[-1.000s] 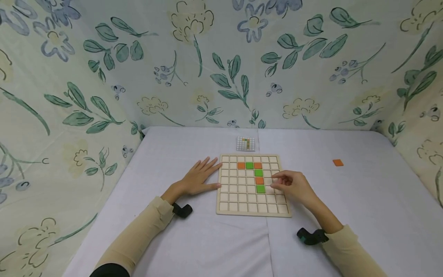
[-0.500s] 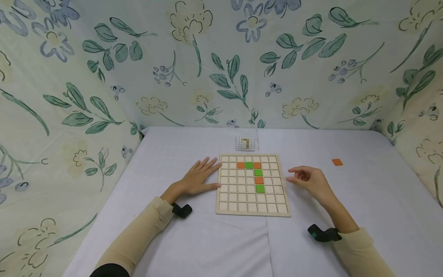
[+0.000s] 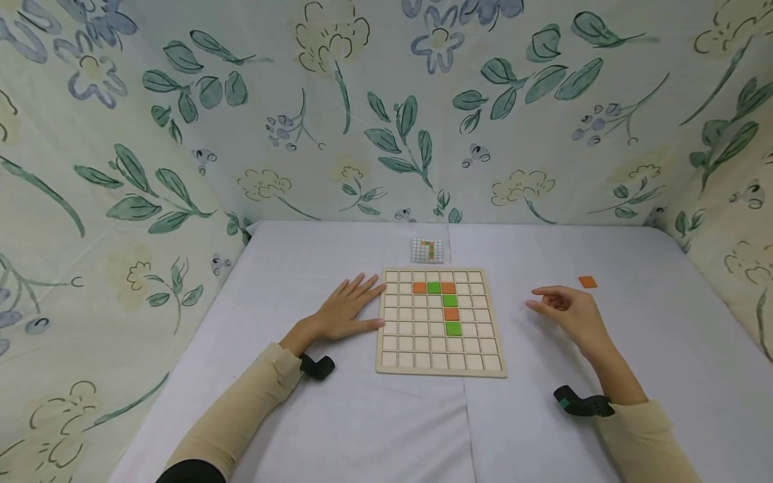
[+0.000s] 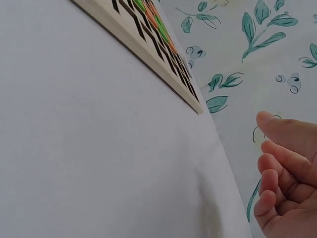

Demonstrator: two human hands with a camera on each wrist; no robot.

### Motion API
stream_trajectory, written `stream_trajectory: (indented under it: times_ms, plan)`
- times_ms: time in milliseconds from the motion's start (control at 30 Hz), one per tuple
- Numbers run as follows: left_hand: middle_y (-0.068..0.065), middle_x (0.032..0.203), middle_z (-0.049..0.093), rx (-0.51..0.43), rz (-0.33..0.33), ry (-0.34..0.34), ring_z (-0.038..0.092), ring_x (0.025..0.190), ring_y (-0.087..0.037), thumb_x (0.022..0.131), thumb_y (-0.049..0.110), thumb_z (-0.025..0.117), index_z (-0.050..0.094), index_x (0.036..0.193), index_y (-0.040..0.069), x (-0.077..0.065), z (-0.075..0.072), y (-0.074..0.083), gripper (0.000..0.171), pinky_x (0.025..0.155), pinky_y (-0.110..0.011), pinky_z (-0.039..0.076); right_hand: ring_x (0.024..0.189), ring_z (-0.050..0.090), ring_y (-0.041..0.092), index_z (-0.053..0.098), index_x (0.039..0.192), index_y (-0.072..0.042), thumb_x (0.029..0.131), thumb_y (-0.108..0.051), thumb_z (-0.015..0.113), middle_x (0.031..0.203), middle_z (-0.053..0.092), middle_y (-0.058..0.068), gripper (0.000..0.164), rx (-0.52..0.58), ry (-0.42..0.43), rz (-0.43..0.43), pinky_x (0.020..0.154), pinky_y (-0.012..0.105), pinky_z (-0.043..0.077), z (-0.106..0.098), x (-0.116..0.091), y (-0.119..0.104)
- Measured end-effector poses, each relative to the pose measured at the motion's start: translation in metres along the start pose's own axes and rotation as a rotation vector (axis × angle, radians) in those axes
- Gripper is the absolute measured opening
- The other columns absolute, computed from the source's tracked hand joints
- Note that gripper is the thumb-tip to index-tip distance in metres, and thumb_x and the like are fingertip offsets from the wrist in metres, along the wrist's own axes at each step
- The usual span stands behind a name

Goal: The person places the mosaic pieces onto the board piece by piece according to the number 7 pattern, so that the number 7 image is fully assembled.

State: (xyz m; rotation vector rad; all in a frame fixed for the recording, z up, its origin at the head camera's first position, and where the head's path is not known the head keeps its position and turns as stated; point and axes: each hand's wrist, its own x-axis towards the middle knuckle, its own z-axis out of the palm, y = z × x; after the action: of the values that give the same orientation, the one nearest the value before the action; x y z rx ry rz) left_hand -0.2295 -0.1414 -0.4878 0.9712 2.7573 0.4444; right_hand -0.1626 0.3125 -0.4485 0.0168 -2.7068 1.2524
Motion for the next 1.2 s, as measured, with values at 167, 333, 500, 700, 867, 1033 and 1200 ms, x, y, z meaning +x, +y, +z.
stream_trajectory:
  times_ms: [167, 333, 500, 700, 867, 1033, 1200]
  plan:
    - [0.000, 0.167, 0.002, -0.007, 0.002, 0.000, -0.006, 0.152, -0.026, 0.095, 0.071, 0.041, 0.011, 0.162, 0.028, 0.000, 0.001, -0.001, 0.085, 0.119, -0.050, -0.004, 0.072, 0.052, 0.006, 0.070, 0.117, 0.004, 0.089, -0.031, 0.078, 0.087, 0.062, 0.007, 0.046, -0.018, 0.041, 0.012, 0.060, 0.016, 0.042, -0.009, 0.002, 0.011]
    - [0.003, 0.167, -0.001, 0.006, 0.003, -0.003, -0.007, 0.152, -0.025, 0.094, 0.075, 0.037, 0.009, 0.162, 0.030, 0.002, 0.003, -0.003, 0.086, 0.119, -0.050, -0.005, 0.074, 0.053, 0.004, 0.070, 0.118, 0.005, 0.089, -0.033, 0.077, 0.086, 0.062, 0.003, 0.049, -0.002, 0.068, 0.041, 0.061, 0.014, 0.042, -0.019, 0.006, 0.023]
    - [0.004, 0.167, -0.002, 0.002, 0.000, -0.010, -0.009, 0.152, -0.024, 0.094, 0.075, 0.037, 0.008, 0.162, 0.031, 0.002, 0.003, -0.004, 0.086, 0.119, -0.049, -0.005, 0.075, 0.051, 0.004, 0.070, 0.117, 0.005, 0.089, -0.035, 0.077, 0.083, 0.060, -0.004, 0.050, -0.007, 0.111, 0.078, 0.062, 0.012, 0.041, -0.027, 0.011, 0.033]
    - [0.002, 0.167, 0.000, 0.002, 0.006, -0.007, -0.007, 0.152, -0.026, 0.094, 0.075, 0.037, 0.008, 0.162, 0.030, 0.002, 0.002, -0.004, 0.086, 0.119, -0.050, -0.004, 0.076, 0.051, -0.001, 0.067, 0.118, 0.009, 0.087, -0.031, 0.080, 0.084, 0.057, -0.017, 0.052, 0.066, 0.192, 0.166, 0.064, 0.005, 0.042, -0.034, 0.018, 0.045]
    - [0.001, 0.167, 0.001, 0.001, 0.011, -0.001, -0.006, 0.152, -0.027, 0.094, 0.074, 0.038, 0.010, 0.162, 0.029, 0.002, 0.002, -0.004, 0.086, 0.119, -0.051, -0.004, 0.074, 0.053, -0.003, 0.065, 0.122, 0.011, 0.087, -0.027, 0.080, 0.078, 0.059, -0.029, 0.054, 0.133, 0.239, 0.241, 0.060, 0.006, 0.043, -0.040, 0.022, 0.053]
    - [0.002, 0.167, -0.001, 0.002, 0.003, -0.008, -0.007, 0.152, -0.026, 0.094, 0.074, 0.039, 0.009, 0.162, 0.029, 0.001, 0.002, -0.004, 0.086, 0.119, -0.050, -0.004, 0.076, 0.051, 0.002, 0.065, 0.125, 0.005, 0.089, -0.034, 0.077, 0.081, 0.059, -0.021, 0.055, 0.084, 0.254, 0.336, 0.057, 0.010, 0.043, -0.043, 0.026, 0.059]
    - [0.002, 0.167, 0.000, 0.007, 0.001, -0.006, -0.007, 0.152, -0.026, 0.094, 0.073, 0.040, 0.010, 0.162, 0.029, 0.001, 0.002, -0.004, 0.086, 0.119, -0.050, -0.004, 0.077, 0.048, 0.005, 0.062, 0.132, 0.004, 0.090, -0.034, 0.075, 0.088, 0.054, -0.010, 0.058, 0.070, 0.276, 0.414, 0.056, 0.011, 0.043, -0.043, 0.029, 0.066]
